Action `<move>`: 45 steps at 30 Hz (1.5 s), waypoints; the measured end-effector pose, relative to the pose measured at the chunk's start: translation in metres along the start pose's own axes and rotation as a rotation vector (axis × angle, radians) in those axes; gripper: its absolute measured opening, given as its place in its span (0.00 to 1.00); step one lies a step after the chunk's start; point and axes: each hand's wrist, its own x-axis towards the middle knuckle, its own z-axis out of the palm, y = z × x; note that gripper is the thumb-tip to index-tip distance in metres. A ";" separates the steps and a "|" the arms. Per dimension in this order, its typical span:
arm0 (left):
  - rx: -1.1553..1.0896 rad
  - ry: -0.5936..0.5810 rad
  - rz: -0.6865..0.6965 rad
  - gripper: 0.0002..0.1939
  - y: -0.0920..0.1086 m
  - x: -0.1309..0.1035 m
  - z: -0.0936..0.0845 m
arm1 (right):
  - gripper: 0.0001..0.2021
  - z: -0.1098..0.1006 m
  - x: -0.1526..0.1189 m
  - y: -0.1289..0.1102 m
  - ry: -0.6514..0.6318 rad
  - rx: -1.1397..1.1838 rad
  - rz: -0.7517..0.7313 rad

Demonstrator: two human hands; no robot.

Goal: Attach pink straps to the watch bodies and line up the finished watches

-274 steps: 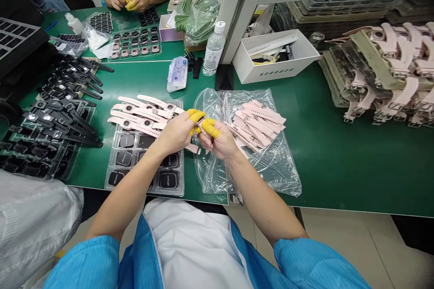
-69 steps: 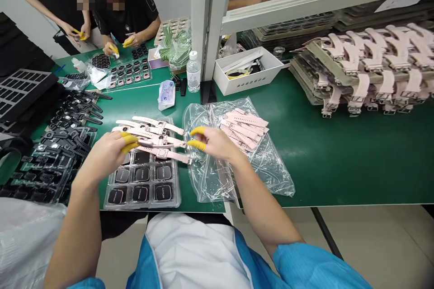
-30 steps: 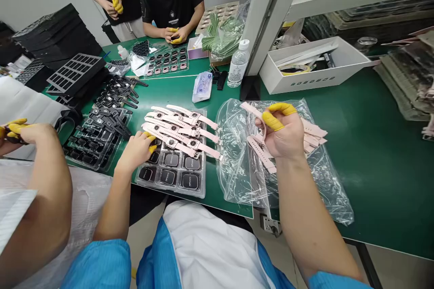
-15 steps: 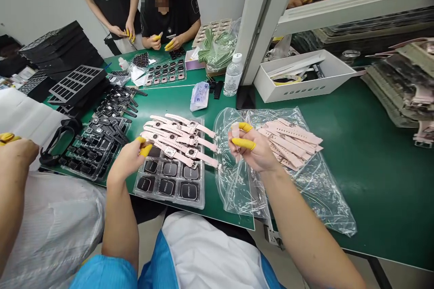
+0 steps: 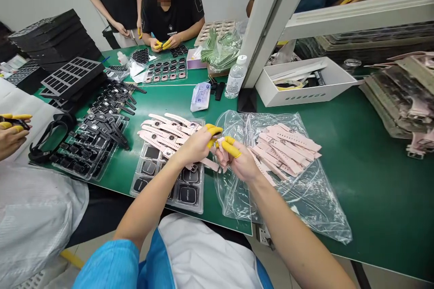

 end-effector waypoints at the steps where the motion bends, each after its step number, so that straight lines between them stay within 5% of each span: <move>1: 0.013 -0.013 0.035 0.27 0.000 -0.003 0.002 | 0.21 0.000 0.000 0.001 -0.014 -0.010 -0.004; 12: 0.025 -0.008 0.074 0.33 0.006 -0.009 0.000 | 0.20 0.002 0.000 0.003 0.004 0.074 -0.005; 18: 0.032 0.011 0.041 0.28 0.008 -0.010 0.006 | 0.20 0.002 0.000 0.002 -0.013 0.137 0.022; 35: 0.222 -0.198 -0.064 0.16 0.024 -0.008 -0.011 | 0.26 -0.009 0.002 0.001 -0.007 0.072 0.215; 41: -0.021 -0.100 -0.085 0.19 0.017 -0.012 -0.013 | 0.25 -0.005 0.000 0.002 0.051 0.046 0.117; 45: -0.183 0.087 -0.094 0.15 0.015 -0.013 -0.009 | 0.25 -0.001 0.001 -0.002 0.047 0.077 0.076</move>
